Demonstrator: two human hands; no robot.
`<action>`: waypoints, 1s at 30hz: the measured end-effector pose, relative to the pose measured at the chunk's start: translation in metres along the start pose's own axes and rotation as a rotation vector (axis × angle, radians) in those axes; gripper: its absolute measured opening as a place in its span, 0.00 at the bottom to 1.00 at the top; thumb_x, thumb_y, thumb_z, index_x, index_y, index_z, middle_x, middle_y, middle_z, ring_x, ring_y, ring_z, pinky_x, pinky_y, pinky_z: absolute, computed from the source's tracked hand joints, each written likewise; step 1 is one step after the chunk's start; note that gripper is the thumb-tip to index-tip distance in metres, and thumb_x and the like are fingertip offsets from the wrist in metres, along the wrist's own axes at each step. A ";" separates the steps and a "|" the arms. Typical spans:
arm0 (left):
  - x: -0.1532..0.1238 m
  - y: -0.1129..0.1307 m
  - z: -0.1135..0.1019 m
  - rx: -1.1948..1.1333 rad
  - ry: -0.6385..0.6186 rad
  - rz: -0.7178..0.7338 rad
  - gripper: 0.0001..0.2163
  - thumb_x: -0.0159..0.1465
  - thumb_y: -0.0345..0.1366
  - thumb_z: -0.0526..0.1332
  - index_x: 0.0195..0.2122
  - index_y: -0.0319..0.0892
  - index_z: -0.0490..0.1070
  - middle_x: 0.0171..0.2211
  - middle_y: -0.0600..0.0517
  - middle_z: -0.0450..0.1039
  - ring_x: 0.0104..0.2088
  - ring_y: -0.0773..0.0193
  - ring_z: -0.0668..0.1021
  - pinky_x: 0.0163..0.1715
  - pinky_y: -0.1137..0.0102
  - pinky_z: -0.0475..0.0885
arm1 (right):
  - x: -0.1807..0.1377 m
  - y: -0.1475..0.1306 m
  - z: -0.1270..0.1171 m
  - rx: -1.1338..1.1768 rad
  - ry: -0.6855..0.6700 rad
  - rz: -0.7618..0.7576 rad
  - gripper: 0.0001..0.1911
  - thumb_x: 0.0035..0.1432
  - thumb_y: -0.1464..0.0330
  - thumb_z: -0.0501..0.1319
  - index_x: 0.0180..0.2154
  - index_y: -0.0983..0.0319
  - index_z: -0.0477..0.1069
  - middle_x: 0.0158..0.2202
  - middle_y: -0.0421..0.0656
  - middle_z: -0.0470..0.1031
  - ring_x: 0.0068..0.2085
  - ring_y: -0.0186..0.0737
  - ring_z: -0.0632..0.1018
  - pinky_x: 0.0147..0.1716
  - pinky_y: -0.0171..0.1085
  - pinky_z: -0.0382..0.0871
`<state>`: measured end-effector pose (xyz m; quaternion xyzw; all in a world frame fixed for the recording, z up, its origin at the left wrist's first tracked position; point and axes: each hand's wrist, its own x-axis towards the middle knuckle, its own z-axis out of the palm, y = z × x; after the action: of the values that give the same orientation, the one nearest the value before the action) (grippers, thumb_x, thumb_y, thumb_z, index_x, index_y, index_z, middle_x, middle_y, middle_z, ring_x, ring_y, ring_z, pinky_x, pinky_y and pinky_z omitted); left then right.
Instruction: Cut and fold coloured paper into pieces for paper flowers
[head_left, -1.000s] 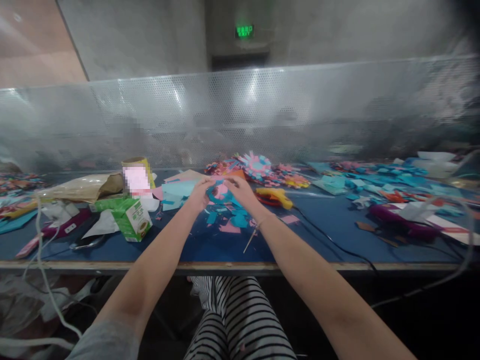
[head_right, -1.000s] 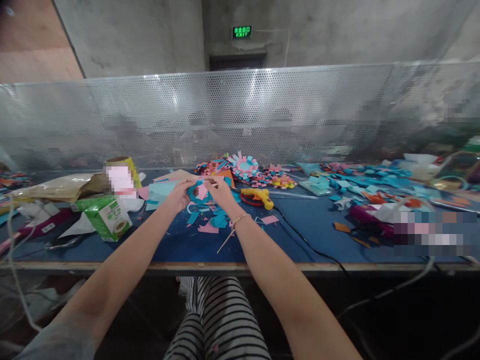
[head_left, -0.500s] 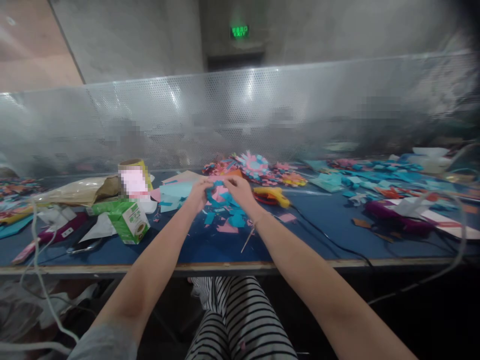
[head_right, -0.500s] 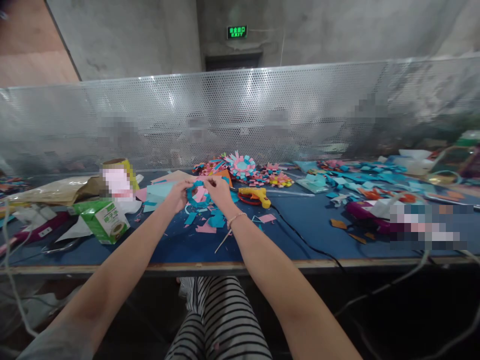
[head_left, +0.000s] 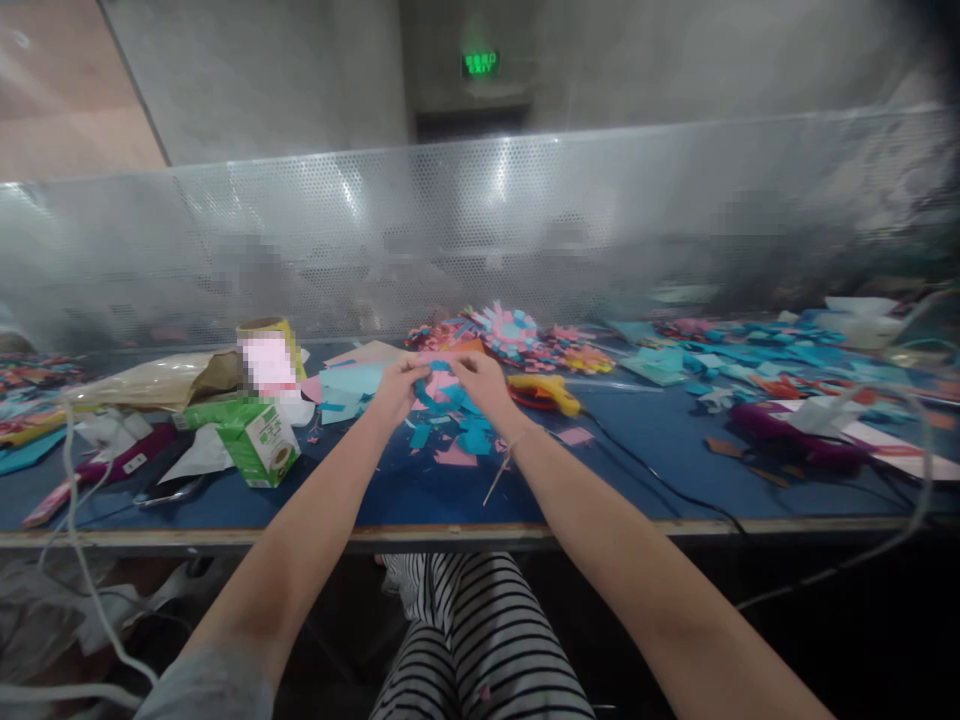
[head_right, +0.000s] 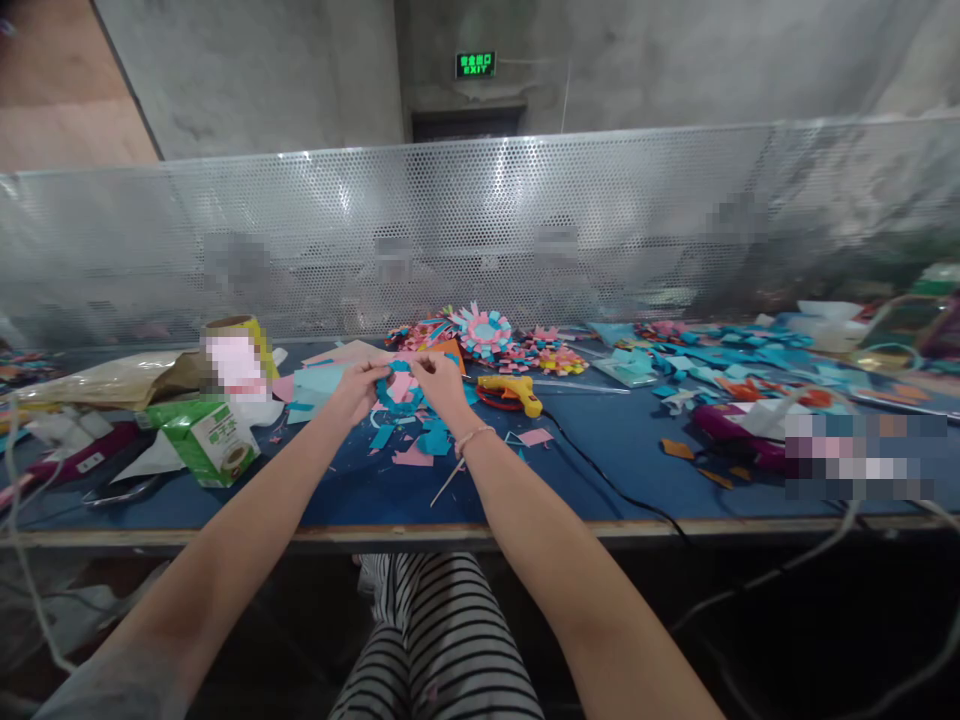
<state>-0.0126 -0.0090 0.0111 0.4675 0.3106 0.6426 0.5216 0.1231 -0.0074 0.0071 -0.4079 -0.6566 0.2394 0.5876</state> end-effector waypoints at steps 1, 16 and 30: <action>0.000 0.001 0.001 -0.013 0.001 -0.009 0.06 0.41 0.25 0.62 0.18 0.37 0.65 0.15 0.55 0.65 0.20 0.72 0.69 0.24 0.75 0.65 | 0.000 -0.001 0.000 -0.016 0.003 -0.004 0.09 0.47 0.65 0.54 0.26 0.65 0.69 0.24 0.41 0.72 0.27 0.33 0.72 0.29 0.33 0.64; -0.001 0.000 0.000 0.086 -0.088 -0.016 0.05 0.44 0.29 0.63 0.17 0.36 0.66 0.15 0.54 0.64 0.18 0.73 0.67 0.21 0.76 0.63 | -0.005 -0.011 -0.001 -0.148 0.039 -0.019 0.07 0.47 0.68 0.54 0.25 0.64 0.68 0.24 0.41 0.73 0.28 0.33 0.72 0.31 0.33 0.63; 0.001 0.002 0.000 0.004 -0.020 -0.041 0.07 0.43 0.29 0.64 0.18 0.37 0.65 0.16 0.56 0.63 0.19 0.74 0.68 0.23 0.76 0.64 | -0.002 -0.003 0.001 -0.049 0.003 -0.020 0.08 0.47 0.65 0.54 0.27 0.64 0.67 0.25 0.40 0.71 0.28 0.34 0.71 0.32 0.35 0.64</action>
<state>-0.0139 -0.0090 0.0129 0.4684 0.3161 0.6266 0.5368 0.1216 -0.0108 0.0082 -0.4161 -0.6653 0.2168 0.5807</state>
